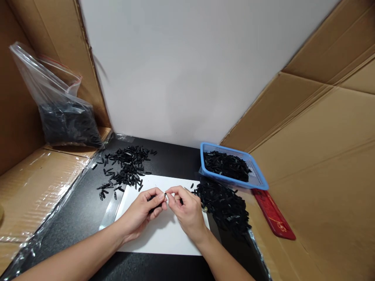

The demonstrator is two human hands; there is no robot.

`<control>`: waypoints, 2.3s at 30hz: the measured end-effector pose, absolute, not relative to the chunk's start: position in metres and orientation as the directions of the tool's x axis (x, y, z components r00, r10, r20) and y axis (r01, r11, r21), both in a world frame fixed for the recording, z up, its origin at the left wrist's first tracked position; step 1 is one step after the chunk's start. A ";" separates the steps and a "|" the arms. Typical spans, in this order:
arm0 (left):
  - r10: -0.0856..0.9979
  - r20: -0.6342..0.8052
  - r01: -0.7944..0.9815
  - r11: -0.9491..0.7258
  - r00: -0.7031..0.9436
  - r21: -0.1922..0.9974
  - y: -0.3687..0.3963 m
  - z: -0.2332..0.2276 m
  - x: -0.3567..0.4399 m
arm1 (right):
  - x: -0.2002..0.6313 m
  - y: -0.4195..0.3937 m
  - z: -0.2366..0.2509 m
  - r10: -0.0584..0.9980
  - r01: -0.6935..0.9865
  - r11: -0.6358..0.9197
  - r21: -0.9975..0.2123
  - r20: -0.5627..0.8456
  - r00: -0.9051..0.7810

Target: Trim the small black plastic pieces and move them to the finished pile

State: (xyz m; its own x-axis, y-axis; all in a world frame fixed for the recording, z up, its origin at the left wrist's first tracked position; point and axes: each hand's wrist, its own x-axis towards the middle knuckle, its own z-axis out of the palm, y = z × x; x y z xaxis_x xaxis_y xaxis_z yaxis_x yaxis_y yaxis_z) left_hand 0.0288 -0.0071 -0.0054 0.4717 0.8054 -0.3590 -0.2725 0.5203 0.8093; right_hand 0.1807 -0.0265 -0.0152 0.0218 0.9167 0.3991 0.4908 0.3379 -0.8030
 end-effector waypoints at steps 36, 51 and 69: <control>0.814 -0.362 -0.228 0.499 0.454 0.836 -0.005 -0.005 0.025 | 0.177 -0.022 -0.015 0.997 0.070 0.075 -0.995 0.075 0.007; 0.819 -0.354 -0.321 0.519 0.452 0.792 -0.004 -0.007 0.024 | 0.179 -0.017 -0.021 0.970 -0.522 -0.224 -0.823 -0.240 -0.038; 0.900 -0.305 -0.207 0.378 0.313 0.902 -0.005 -0.003 0.025 | 0.166 -0.022 -0.021 0.977 -0.463 -0.213 -0.861 -0.194 -0.089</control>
State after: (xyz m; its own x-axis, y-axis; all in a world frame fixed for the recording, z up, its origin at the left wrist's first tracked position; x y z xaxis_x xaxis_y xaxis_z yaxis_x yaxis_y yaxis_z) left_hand 0.0251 -0.0048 -0.0027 0.3126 0.8995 -0.3052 -0.2075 0.3782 0.9022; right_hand 0.1665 -0.0220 -0.0206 -0.0890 0.9769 -0.1940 -0.4627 -0.2131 -0.8605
